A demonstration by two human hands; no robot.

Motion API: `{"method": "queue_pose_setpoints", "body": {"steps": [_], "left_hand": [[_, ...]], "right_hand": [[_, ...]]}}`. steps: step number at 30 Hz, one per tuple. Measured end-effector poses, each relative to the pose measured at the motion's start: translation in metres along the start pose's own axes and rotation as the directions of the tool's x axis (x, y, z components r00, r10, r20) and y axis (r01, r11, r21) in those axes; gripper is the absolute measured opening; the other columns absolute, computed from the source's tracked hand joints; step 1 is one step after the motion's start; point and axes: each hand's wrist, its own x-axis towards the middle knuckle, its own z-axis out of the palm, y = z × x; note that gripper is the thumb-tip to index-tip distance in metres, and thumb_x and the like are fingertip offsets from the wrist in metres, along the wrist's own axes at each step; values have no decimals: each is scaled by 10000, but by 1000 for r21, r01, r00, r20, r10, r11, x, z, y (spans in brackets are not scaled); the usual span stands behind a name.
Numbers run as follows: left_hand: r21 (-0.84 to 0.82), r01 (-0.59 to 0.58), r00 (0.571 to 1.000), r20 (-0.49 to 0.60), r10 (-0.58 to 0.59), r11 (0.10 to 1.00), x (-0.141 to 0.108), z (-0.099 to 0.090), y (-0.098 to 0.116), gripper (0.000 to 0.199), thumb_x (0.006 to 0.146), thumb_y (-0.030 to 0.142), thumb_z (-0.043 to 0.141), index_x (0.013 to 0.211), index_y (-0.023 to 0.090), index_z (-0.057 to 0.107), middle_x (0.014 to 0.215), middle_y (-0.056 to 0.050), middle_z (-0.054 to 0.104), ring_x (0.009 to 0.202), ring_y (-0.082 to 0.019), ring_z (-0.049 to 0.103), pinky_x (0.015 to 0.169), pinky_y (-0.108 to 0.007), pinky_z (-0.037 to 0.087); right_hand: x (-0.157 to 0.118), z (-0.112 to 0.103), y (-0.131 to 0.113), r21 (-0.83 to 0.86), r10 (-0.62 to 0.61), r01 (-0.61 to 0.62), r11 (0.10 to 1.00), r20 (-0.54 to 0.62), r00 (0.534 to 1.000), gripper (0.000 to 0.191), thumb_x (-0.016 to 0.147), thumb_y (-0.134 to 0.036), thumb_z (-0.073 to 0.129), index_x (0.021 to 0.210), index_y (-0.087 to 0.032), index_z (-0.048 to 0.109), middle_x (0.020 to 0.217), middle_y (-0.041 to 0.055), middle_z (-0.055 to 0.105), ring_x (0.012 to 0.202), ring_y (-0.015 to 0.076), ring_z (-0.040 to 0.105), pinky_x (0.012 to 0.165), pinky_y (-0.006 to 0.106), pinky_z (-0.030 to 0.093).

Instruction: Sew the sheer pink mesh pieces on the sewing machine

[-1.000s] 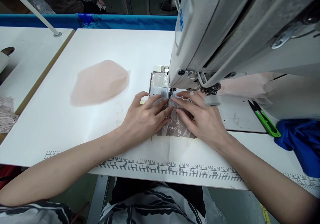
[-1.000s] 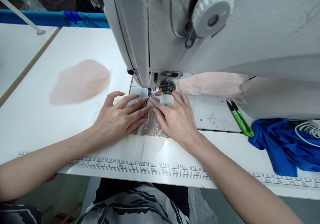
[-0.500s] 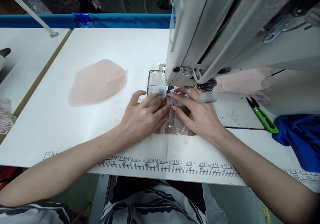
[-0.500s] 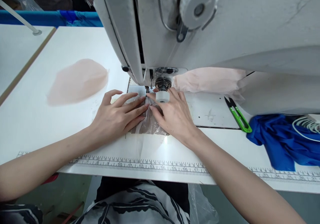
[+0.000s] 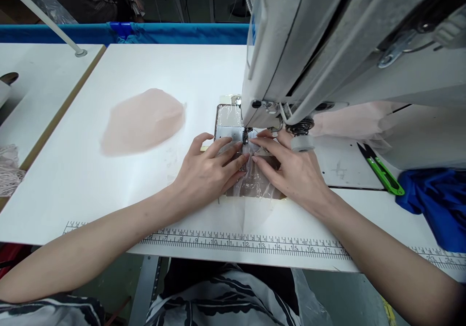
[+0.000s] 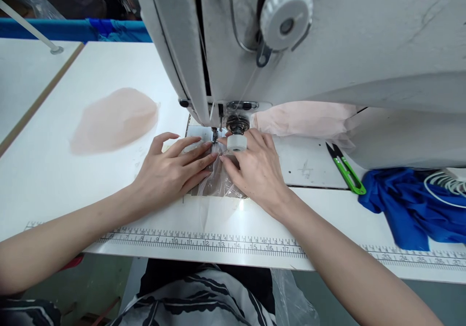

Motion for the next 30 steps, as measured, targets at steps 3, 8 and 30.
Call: {"method": "queue_pose_setpoints", "body": {"steps": [3,8,30], "left_hand": [[-7,6,1000,1,-6,1000,1,-1,0,279,998,297,511,1227,218,648,1212,-47,705,1171,-237,620,977,-453,381],[-34,20,1000,10,-20,999,1,-1,1,272,989,290,529,1227,235,649,1212,-46,705,1182,-237,613,986,-456,375],[-31,26,1000,-6,-26,999,3,0,3,268,977,284,549,1212,219,662,1207,-59,707,1193,-240,605,984,-450,377]], "right_hand": [[-2,-1,1,-71,-45,44,997,-20,999,281,959,-246,507,1135,-200,721,1056,96,707,1011,265,610,822,391,454],[-4,-6,2,-237,-131,138,962,42,990,315,970,-190,459,1129,-207,730,964,92,734,1006,264,608,825,402,422],[-4,-7,0,-352,-156,179,919,94,983,293,946,-132,475,1057,-187,741,1040,87,741,1058,265,607,904,412,386]]}}
